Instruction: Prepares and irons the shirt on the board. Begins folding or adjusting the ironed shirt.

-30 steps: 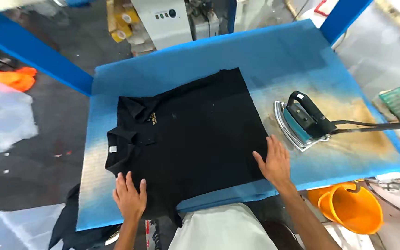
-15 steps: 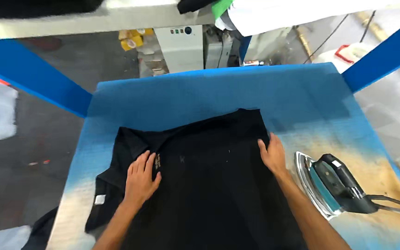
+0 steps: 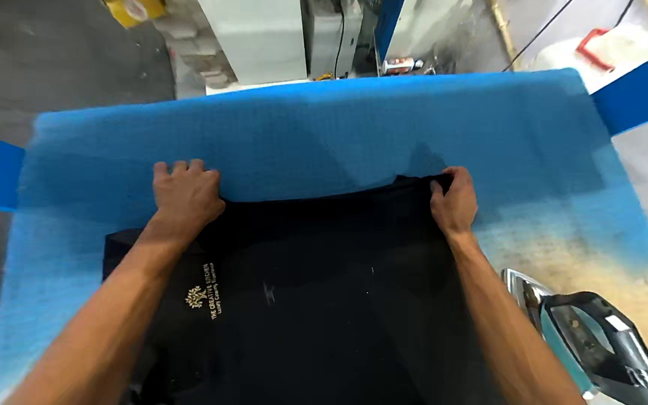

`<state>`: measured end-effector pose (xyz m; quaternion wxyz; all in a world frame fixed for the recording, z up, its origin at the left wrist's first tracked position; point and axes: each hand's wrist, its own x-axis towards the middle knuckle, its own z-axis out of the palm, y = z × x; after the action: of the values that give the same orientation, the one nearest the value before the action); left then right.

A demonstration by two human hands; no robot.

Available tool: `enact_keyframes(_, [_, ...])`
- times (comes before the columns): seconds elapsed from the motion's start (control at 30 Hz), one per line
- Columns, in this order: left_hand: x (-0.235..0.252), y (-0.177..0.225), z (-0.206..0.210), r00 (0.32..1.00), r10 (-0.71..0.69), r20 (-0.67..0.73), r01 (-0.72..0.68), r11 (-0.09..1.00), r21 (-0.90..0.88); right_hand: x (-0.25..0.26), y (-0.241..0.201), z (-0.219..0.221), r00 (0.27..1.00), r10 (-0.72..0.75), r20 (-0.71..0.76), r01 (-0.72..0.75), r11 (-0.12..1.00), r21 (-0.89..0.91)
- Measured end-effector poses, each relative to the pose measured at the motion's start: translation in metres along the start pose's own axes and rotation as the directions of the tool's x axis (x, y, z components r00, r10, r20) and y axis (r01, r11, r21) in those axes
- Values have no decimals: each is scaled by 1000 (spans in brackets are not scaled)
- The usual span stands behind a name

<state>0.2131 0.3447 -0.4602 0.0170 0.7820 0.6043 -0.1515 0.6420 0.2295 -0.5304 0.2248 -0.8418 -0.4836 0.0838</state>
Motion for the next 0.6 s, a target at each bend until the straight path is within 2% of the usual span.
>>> enact_keyframes(0.07, [-35,21,4,970,34,-240,-74,984,-162,-9,-6,-8,994,-106,-41,106,994,5])
enact_keyframes(0.13, [-72,58,28,932,104,-346,-207,939,-273,-29,-14,-9,968,-249,-25,248,969,-14])
enact_keyframes(0.2, [-81,78,66,934,188,-304,-280,913,-297,-44,-14,5,891,-433,138,444,894,-64])
enact_keyframes(0.27, [-65,74,88,952,191,-237,-259,917,-302,-34,1,21,825,-480,299,534,835,-132])
enact_keyframes(0.3, [-58,71,89,956,173,-237,-244,916,-317,-23,7,25,830,-468,302,529,833,-162])
enact_keyframes(0.37, [-46,73,78,931,116,-347,-251,892,-377,-1,9,21,878,-399,263,455,867,-204])
enact_keyframes(0.43, [-40,86,58,918,124,-376,-289,860,-422,-3,-1,9,902,-365,230,408,896,-176])
enact_keyframes(0.5, [-31,95,49,924,205,-322,-337,835,-434,-23,-15,5,867,-418,273,459,882,-108])
enact_keyframes(0.6, [-6,98,36,927,280,-250,-367,818,-443,-45,-16,14,751,-556,356,601,799,-19])
